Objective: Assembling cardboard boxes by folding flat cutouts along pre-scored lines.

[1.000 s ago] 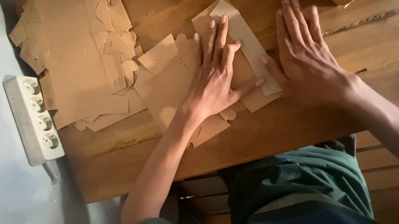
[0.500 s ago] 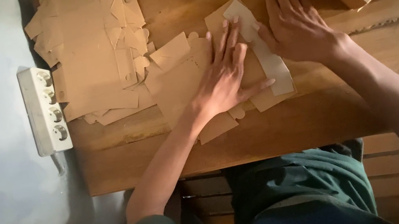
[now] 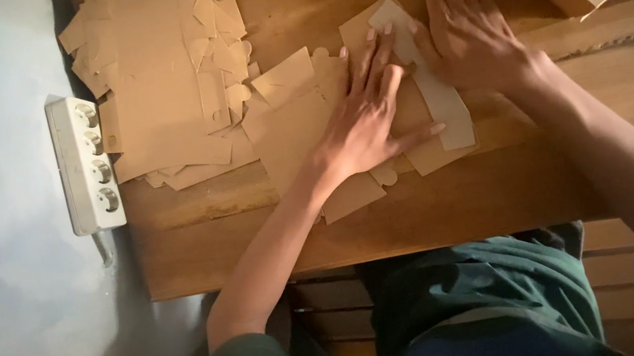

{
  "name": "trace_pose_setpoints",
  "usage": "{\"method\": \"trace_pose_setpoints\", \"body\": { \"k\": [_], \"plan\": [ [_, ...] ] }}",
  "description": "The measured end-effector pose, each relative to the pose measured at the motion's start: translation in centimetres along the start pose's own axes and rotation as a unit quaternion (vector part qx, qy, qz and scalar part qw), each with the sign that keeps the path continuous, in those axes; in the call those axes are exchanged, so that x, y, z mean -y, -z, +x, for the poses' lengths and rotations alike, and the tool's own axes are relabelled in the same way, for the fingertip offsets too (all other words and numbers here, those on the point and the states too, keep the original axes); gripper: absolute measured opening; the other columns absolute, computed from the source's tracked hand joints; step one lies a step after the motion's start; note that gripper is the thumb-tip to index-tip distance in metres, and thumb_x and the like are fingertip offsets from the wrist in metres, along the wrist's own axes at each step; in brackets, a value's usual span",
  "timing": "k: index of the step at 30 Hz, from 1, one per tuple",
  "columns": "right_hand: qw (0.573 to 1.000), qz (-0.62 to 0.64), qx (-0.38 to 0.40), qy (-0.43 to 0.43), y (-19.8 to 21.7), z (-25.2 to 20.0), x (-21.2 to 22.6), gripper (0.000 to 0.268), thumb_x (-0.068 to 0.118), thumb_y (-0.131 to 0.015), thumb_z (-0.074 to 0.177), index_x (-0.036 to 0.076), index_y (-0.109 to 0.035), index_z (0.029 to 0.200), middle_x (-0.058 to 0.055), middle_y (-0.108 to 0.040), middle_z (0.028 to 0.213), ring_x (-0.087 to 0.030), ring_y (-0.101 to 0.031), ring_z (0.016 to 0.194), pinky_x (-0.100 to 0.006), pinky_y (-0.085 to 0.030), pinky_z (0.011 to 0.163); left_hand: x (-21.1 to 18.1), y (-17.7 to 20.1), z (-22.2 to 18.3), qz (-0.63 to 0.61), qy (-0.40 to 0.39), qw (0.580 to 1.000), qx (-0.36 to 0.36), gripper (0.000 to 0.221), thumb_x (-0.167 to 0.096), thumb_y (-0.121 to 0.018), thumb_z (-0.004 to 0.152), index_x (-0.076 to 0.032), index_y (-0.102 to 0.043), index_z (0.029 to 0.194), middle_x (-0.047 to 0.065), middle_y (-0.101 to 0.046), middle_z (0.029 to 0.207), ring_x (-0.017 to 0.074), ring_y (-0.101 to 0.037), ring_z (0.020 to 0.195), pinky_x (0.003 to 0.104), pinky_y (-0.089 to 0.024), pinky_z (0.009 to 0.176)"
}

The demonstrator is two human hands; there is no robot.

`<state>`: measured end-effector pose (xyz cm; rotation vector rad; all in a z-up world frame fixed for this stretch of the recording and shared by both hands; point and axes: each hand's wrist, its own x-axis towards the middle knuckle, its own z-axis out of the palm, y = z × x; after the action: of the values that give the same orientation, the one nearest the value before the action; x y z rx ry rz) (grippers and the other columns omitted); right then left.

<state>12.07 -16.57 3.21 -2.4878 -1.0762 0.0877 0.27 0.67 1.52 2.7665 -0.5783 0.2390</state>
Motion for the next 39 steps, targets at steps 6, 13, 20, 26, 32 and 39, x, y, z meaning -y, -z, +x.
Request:
{"method": "trace_pose_setpoints", "body": {
  "k": [6, 13, 20, 26, 32, 39],
  "plan": [
    [1.000, -0.006, -0.008, 0.014, 0.9, -4.7, 1.6, 0.067, 0.026, -0.030, 0.110, -0.017, -0.013, 0.159, -0.034, -0.008, 0.168, -0.042, -0.004, 0.158, -0.057, -0.001, 0.127, -0.1, 0.2, -0.1, -0.015, -0.002, 1.000, 0.010, 0.089, -0.081, -0.049, 0.094, -0.002, -0.048, 0.135, 0.022, -0.002, 0.169, 0.0382, -0.006, 0.160, 0.066, -0.008, 0.132],
    [1.000, -0.017, 0.012, 0.010, 1.2, -9.4, 1.8, 0.067, 0.030, -0.024, 0.110, -0.010, -0.010, 0.161, -0.029, -0.007, 0.169, -0.037, -0.004, 0.159, -0.048, -0.002, 0.129, -0.2, 0.4, -0.1, -0.048, 0.000, 0.999, 0.016, 0.084, -0.076, -0.058, 0.095, -0.004, -0.044, 0.136, 0.021, 0.000, 0.169, 0.0411, -0.004, 0.161, 0.067, -0.008, 0.131],
    [1.000, -0.013, -0.009, 0.003, 1.3, -11.8, 2.3, 0.065, 0.025, -0.032, 0.108, -0.014, -0.021, 0.159, -0.031, -0.018, 0.168, -0.039, -0.014, 0.158, -0.049, -0.008, 0.129, -0.2, 0.0, 0.0, -0.041, 0.005, 0.999, 0.010, 0.084, -0.075, -0.061, 0.096, -0.004, -0.045, 0.139, 0.022, -0.001, 0.169, 0.0396, -0.004, 0.161, 0.065, -0.008, 0.132],
    [1.000, 0.000, 0.022, 0.010, 1.6, -10.7, 2.0, 0.070, 0.027, -0.031, 0.105, -0.015, -0.017, 0.159, -0.036, -0.015, 0.166, -0.043, -0.010, 0.157, -0.052, -0.007, 0.128, 0.0, -0.3, -0.2, -0.044, 0.004, 0.999, 0.012, 0.090, -0.081, -0.053, 0.095, -0.003, -0.044, 0.139, 0.021, 0.005, 0.169, 0.0418, -0.001, 0.161, 0.067, -0.003, 0.132],
    [1.000, 0.010, 0.014, 0.009, 1.6, -7.9, 1.8, 0.068, 0.028, -0.030, 0.109, -0.017, -0.018, 0.158, -0.036, -0.014, 0.166, -0.042, -0.007, 0.157, -0.051, -0.001, 0.128, -0.4, 0.3, 0.0, -0.015, 0.003, 1.000, 0.023, 0.083, -0.078, -0.054, 0.097, -0.004, -0.046, 0.136, 0.021, 0.002, 0.170, 0.0401, -0.004, 0.161, 0.066, -0.011, 0.132],
    [1.000, 0.002, 0.006, 0.018, 0.4, -4.6, 0.6, 0.069, 0.029, -0.029, 0.108, -0.017, -0.017, 0.159, -0.033, -0.012, 0.168, -0.040, -0.005, 0.158, -0.055, 0.000, 0.127, -0.5, 0.1, 0.1, -0.009, 0.005, 1.000, 0.006, 0.087, -0.080, -0.055, 0.093, -0.002, -0.047, 0.131, 0.024, -0.005, 0.168, 0.0399, -0.007, 0.160, 0.065, -0.008, 0.132]
  ]
}}
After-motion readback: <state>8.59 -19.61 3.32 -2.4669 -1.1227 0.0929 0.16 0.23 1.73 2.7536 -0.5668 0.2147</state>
